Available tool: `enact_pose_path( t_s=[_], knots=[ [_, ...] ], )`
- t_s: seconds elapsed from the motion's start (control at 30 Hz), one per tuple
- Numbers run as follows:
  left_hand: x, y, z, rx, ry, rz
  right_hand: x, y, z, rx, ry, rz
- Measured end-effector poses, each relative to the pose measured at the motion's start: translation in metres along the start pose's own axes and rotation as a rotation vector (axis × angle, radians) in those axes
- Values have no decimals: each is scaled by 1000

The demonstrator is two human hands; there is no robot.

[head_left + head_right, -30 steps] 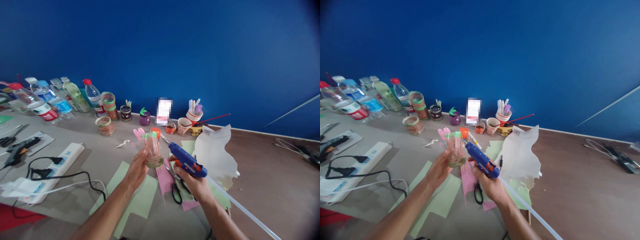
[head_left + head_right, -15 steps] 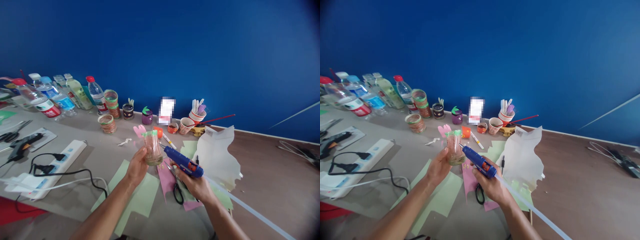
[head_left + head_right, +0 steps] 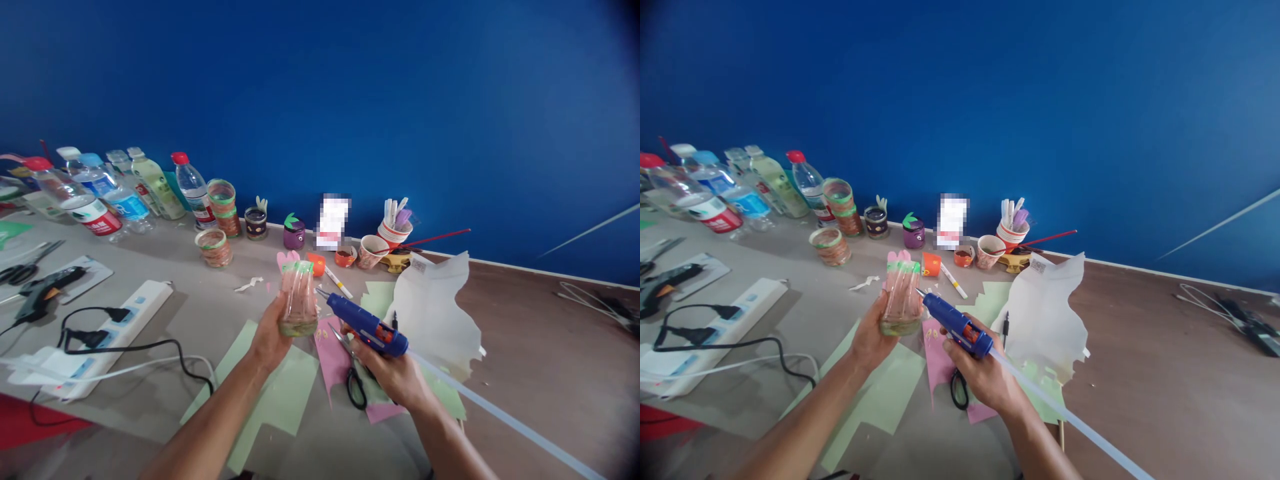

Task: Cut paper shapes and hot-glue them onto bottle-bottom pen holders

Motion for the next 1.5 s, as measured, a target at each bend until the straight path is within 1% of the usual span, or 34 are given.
enact_pose_path(
  t_s=[0.1, 0.27, 0.4, 0.57, 0.73, 0.9, 1.07, 1.3, 1.5],
  knots=[
    [1, -2, 0, 33, -10, -10, -1, 3, -1, 23, 2, -8],
    [1, 1, 1, 4, 36, -34, -3, 7, -3, 52, -3, -26],
    [4, -1, 2, 33, 42, -41, -6, 8, -4, 27, -32, -11],
    [5, -3, 2, 40, 45, -2, -8, 3, -3, 25, -62, 43],
    [-2, -1, 0, -21, 48, 44, -10, -3, -4, 97, -55, 45],
    [-1, 0, -1, -78, 46, 77, -11, 0, -6, 54, -28, -40],
    [-1, 2, 0, -120, 27, 120, -11, 1, -4, 29, -15, -52],
    [-4, 3, 0, -149, 13, 179, -10, -2, -5, 90, 13, -123],
    [-4, 4, -1, -141, 17, 189, -10, -2, -4, 81, 31, -142]
  ],
)
Point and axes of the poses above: each hand's wrist, its own z-axis towards the middle knuckle, its own x-axis out of the back of the hand, y = z × x, the point moved 6 cm from there along z, towards the middle knuckle, and after that the axes turned 14 degrees about -z, right-handed, at the moved point
